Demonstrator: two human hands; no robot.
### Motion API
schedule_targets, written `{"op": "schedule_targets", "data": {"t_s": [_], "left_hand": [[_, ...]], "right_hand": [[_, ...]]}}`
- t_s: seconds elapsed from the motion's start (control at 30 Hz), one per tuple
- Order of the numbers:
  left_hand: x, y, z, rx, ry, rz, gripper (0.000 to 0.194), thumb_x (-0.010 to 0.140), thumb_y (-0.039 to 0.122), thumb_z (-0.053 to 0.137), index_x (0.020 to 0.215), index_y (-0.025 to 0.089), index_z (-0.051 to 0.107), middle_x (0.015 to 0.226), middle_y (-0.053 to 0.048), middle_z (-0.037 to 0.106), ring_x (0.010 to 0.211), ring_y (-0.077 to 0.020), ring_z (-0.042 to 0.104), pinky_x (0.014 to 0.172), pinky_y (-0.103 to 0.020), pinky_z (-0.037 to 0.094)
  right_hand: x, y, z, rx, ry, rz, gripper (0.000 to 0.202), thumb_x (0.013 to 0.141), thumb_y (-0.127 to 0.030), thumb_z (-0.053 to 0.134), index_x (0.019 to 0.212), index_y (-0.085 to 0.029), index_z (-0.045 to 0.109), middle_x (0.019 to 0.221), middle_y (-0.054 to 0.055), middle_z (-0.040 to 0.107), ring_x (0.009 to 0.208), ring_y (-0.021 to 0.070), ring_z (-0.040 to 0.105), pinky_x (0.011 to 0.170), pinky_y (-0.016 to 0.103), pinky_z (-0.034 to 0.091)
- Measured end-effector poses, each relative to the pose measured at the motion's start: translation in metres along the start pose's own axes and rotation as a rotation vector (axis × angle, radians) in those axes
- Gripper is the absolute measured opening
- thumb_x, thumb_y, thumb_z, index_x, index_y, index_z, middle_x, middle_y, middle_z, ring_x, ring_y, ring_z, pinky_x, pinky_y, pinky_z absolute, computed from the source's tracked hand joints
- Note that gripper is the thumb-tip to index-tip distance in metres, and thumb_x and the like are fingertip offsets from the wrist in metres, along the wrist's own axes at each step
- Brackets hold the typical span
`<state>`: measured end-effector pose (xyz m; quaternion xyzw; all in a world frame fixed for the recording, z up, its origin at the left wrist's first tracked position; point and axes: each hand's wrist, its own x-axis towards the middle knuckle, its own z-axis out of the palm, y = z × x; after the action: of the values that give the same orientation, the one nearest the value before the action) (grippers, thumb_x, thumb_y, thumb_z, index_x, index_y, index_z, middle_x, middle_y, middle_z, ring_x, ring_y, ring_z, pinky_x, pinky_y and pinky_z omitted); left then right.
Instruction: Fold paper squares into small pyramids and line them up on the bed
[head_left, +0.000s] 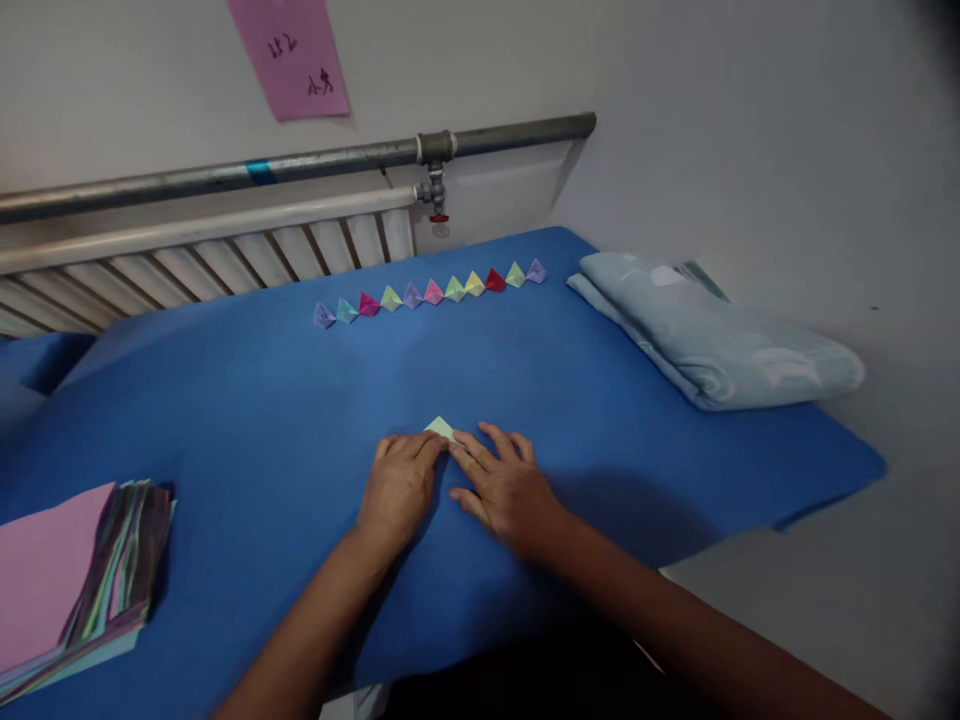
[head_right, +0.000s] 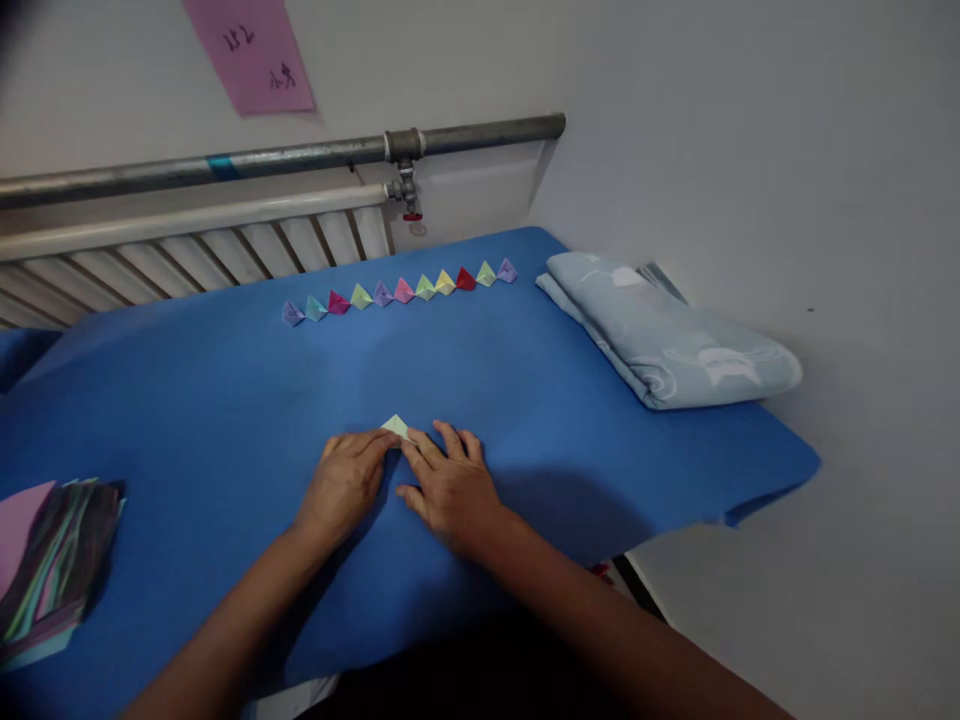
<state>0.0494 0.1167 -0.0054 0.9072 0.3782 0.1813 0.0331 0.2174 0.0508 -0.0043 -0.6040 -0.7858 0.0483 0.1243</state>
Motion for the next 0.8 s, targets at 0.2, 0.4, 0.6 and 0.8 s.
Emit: {"op": "schedule_targets", "data": {"t_s": [0.2,0.4,0.6,0.8], "left_hand": [[0.021,-0.026,-0.006,-0.070,-0.111,0.097,0.018,0.088,0.022,0.054,0.100,0.023,0.068,0.107,-0.007,0.068,0.096,-0.0224,0.062,0.086,-0.041,0.043],[0.044,-0.054,-0.012,-0.203,-0.289,0.272,0.021,0.086,0.027,0.058,0.104,0.023,0.067,0.109,-0.008,0.066,0.101,-0.0216,0.061,0.087,-0.036,0.045],[0.049,-0.061,-0.009,-0.253,-0.305,0.355,0.021,0.089,0.028,0.054,0.103,0.022,0.067,0.100,-0.007,0.065,0.098,-0.0197,0.061,0.086,-0.033,0.048],[0.049,-0.064,-0.007,-0.293,-0.280,0.370,0.021,0.089,0.029,0.054,0.100,0.020,0.069,0.100,-0.007,0.066,0.097,-0.0193,0.062,0.085,-0.031,0.050]], "right_hand": [[-0.024,0.018,-0.013,-0.016,-0.019,0.113,0.042,0.094,-0.040,0.047,0.130,-0.020,0.055,0.139,0.007,0.052,0.129,0.0320,0.039,0.101,0.051,0.031],[-0.026,0.024,-0.016,0.055,0.029,0.150,0.036,0.095,-0.036,0.045,0.124,-0.021,0.060,0.134,0.010,0.056,0.126,0.0296,0.044,0.099,0.050,0.034],[-0.026,0.025,-0.014,0.072,0.040,0.150,0.036,0.094,-0.036,0.045,0.124,-0.021,0.060,0.135,0.008,0.056,0.125,0.0302,0.044,0.100,0.050,0.033],[-0.026,0.026,-0.013,0.067,0.044,0.151,0.036,0.094,-0.036,0.046,0.124,-0.021,0.060,0.135,0.008,0.055,0.125,0.0305,0.044,0.099,0.050,0.033]]}}
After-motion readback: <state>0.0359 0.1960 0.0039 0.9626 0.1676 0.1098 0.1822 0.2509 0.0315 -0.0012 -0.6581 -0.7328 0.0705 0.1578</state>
